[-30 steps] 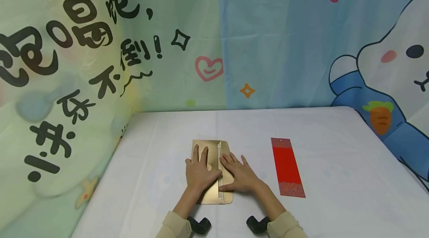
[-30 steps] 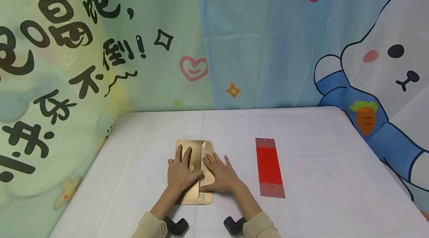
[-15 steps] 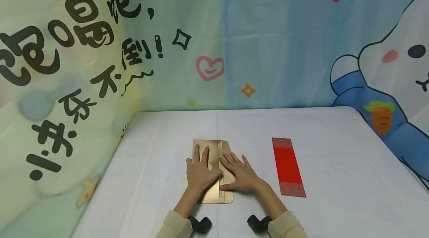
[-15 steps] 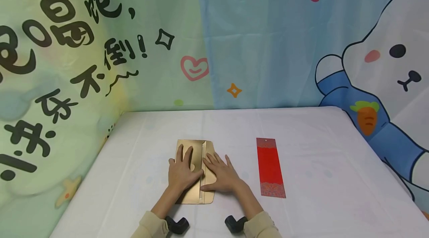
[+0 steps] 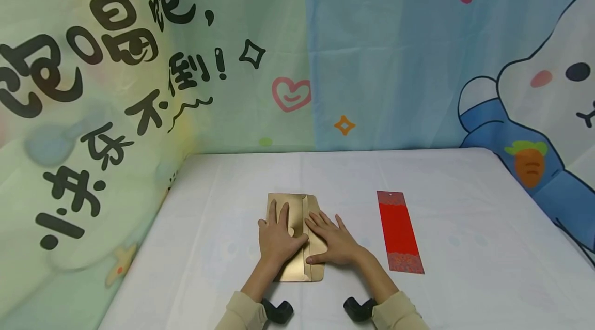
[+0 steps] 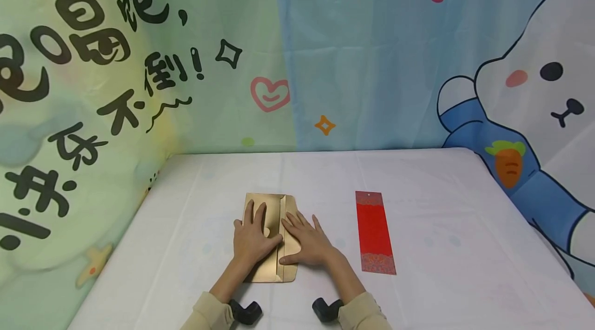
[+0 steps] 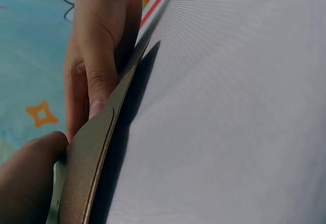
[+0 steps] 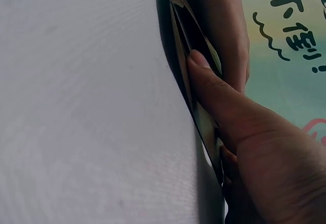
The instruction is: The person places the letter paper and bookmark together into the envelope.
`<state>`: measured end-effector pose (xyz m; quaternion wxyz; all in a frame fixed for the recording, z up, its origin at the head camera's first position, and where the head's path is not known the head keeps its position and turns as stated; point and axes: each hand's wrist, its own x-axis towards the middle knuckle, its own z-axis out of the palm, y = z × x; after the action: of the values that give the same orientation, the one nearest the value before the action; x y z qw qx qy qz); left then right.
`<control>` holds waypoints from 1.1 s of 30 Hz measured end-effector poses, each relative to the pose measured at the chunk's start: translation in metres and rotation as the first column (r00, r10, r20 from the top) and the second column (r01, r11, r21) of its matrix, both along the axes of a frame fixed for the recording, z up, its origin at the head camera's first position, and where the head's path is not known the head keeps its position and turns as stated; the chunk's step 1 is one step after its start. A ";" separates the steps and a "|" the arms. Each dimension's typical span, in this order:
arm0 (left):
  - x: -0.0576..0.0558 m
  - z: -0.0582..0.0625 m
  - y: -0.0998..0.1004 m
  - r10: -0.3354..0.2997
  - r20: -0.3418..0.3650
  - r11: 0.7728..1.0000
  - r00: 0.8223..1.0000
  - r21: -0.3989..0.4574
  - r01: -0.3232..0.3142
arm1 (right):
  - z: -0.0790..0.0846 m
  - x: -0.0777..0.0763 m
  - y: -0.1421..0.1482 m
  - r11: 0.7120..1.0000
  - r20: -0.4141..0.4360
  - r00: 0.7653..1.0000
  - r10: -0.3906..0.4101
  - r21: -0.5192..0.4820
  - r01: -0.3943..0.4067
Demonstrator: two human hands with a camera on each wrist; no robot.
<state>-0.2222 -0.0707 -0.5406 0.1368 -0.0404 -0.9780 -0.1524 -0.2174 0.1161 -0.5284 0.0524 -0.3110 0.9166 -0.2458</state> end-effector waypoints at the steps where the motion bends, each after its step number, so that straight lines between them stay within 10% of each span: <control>1: 0.000 0.000 0.000 -0.002 -0.005 1.000 1.000 0.001 0.002 | 0.000 0.000 0.000 1.000 -0.001 1.000 -0.001 0.002 0.001; 14: 0.000 0.000 0.001 0.005 0.000 1.000 1.000 -0.008 -0.005 | 0.004 0.000 0.003 1.000 0.003 1.000 -0.001 -0.016 0.001; 20: 0.001 -0.003 -0.001 0.014 -0.013 1.000 1.000 -0.023 -0.014 | 0.012 0.001 0.013 0.978 0.121 0.992 -0.029 -0.200 0.053; 26: 0.001 -0.004 0.001 -0.015 -0.045 1.000 0.999 -0.008 0.015 | 0.027 0.008 0.055 0.902 0.168 0.952 -0.256 -0.313 0.297; 33: 0.002 -0.003 -0.001 -0.003 -0.057 1.000 0.998 -0.024 0.001 | 0.023 0.009 0.135 0.863 0.016 0.873 -0.488 -0.142 0.485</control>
<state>-0.2203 -0.0717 -0.5439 0.1640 -0.0474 -0.9754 -0.1394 -0.2086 0.2508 -0.5059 -0.0431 -0.0753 0.9461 -0.3122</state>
